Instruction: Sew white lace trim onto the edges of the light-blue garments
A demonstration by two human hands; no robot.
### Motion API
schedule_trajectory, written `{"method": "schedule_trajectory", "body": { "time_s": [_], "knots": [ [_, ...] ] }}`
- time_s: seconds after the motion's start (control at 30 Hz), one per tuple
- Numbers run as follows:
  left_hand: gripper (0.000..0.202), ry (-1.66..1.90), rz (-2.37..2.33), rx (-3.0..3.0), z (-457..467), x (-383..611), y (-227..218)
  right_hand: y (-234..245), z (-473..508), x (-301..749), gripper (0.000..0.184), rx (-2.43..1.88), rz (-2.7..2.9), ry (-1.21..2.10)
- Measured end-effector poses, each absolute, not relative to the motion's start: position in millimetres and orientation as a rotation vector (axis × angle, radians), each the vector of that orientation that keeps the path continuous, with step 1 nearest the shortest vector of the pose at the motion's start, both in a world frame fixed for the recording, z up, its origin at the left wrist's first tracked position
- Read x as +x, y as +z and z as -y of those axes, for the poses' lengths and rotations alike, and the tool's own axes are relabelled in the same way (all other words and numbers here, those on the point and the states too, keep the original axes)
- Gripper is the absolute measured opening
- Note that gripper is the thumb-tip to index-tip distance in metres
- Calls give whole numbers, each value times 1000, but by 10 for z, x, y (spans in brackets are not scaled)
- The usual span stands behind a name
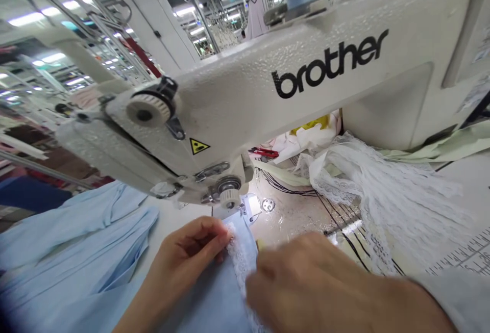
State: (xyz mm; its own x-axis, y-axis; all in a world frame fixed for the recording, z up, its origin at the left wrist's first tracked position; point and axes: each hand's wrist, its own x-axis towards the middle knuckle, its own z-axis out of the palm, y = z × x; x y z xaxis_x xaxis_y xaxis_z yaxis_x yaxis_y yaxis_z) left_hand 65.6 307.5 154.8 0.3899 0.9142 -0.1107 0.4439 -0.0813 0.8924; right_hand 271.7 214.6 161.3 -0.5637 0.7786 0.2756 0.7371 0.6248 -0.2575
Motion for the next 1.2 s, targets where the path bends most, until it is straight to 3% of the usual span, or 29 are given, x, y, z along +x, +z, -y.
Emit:
{"method": "schedule_trajectory", "body": {
  "time_s": [0.17, 0.63, 0.83, 1.03, 1.2],
  "knots": [
    [17, 568, -1198, 1926, -3082, 573, 1547, 1406, -2648, 2738, 6, -1307, 2376, 169],
    [18, 958, -1137, 2762, -3140, 595, 1377, 1258, -2660, 2651, 15, -1221, 2284, -5],
    [16, 891, -974, 2796, -3107, 592, 1426, 1294, -2625, 2650, 17, -1210, 2263, 24],
    [15, 1079, -1026, 2874, -3076, 649, 1434, 1313, -2573, 2603, 22, -1240, 2246, -12],
    [22, 875, -919, 2839, -3118, 659, 1341, 1340, -2561, 2596, 26, -1221, 2203, -72]
  ]
}}
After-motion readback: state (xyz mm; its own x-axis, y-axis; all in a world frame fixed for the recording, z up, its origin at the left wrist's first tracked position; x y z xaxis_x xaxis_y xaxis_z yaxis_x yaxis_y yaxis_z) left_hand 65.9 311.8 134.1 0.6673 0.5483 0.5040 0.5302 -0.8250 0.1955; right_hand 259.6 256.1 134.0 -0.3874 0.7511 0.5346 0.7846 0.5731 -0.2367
